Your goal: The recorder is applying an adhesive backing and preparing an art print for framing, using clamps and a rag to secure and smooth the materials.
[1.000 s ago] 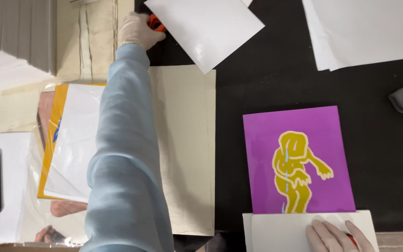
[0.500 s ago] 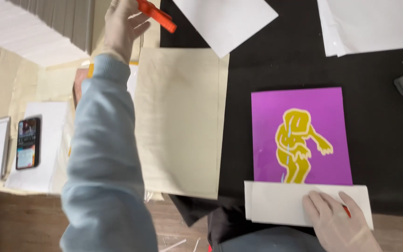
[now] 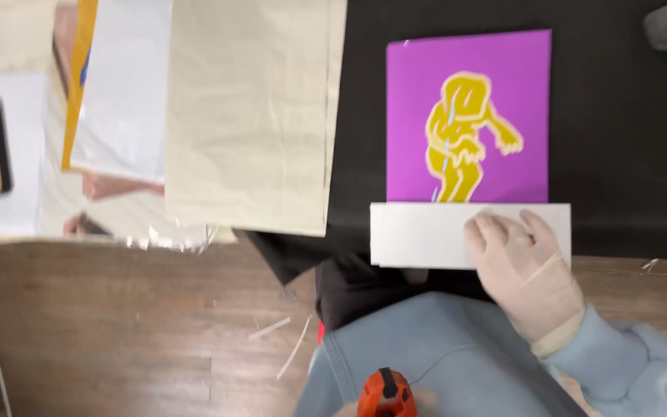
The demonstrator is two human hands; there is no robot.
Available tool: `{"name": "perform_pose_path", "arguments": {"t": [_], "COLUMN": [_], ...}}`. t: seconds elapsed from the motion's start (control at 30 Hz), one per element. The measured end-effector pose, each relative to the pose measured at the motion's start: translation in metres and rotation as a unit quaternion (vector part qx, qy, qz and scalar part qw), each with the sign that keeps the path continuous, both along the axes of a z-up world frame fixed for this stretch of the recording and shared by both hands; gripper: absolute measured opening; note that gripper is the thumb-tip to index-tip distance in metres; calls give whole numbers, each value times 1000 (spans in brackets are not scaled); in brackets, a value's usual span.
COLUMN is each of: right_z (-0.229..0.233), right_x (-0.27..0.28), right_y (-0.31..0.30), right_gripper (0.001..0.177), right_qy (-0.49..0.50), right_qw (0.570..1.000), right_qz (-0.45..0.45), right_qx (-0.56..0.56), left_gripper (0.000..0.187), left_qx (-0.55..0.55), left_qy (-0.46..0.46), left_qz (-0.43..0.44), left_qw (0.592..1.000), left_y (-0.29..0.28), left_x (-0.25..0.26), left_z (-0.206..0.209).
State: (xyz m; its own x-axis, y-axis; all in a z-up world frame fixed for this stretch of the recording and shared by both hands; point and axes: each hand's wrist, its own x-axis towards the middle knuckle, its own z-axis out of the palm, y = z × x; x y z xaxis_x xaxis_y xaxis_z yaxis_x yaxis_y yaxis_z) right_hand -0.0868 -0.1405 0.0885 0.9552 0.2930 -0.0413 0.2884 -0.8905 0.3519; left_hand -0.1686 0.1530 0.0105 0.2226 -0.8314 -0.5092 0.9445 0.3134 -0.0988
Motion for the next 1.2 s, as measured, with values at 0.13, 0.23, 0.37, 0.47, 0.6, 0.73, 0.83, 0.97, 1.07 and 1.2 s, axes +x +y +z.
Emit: {"name": "perform_pose_path", "arguments": {"t": [0.13, 0.23, 0.37, 0.47, 0.6, 0.73, 0.83, 0.97, 1.07, 1.2], "right_z": [-7, -1, -10, -10, -13, -18, -20, -26, -24, -24], "right_x": [-2, -2, -7, -7, -12, -11, -12, -13, -13, -10], "right_y": [-2, -1, -6, -5, -10, -12, -13, -17, -17, -15], "right_gripper": [42, 46, 36, 41, 44, 41, 35, 35, 36, 41], "right_qy": [-16, -21, -41, -47, -12, -54, -52, -61, -47, -48], "right_qw": [1000, 1000, 999, 998, 999, 997, 997, 997, 998, 997], "right_qz": [3, 22, 26, 34, 28, 47, 36, 50, 35, 44], "right_qx": [19, -8, -17, 11, -15, -41, -41, -15, -26, -39], "left_gripper": [48, 36, 29, 24, 21, 28, 32, 35, 36, 41], "left_qx": [-32, -44, 50, 213, 372, 483, 537, 563, 571, 587], "left_qy": [-191, -326, -331, -381, -472, -527, -520, -522, -518, -495], "left_qz": [-112, -187, -140, -86, -113, -141, -150, -164, -170, -185], "left_qw": [975, 926, 932, 896, 791, 685, 647, 620, 613, 613], "left_y": [3, 2, -25, -45, -73, -95, -107, -122, -131, -138], "left_x": [-6, -18, 6, 20, 21, 41, 44, 59, 67, 77], "left_z": [3, 9, -8, -35, -36, -19, -20, -19, -21, -22]}}
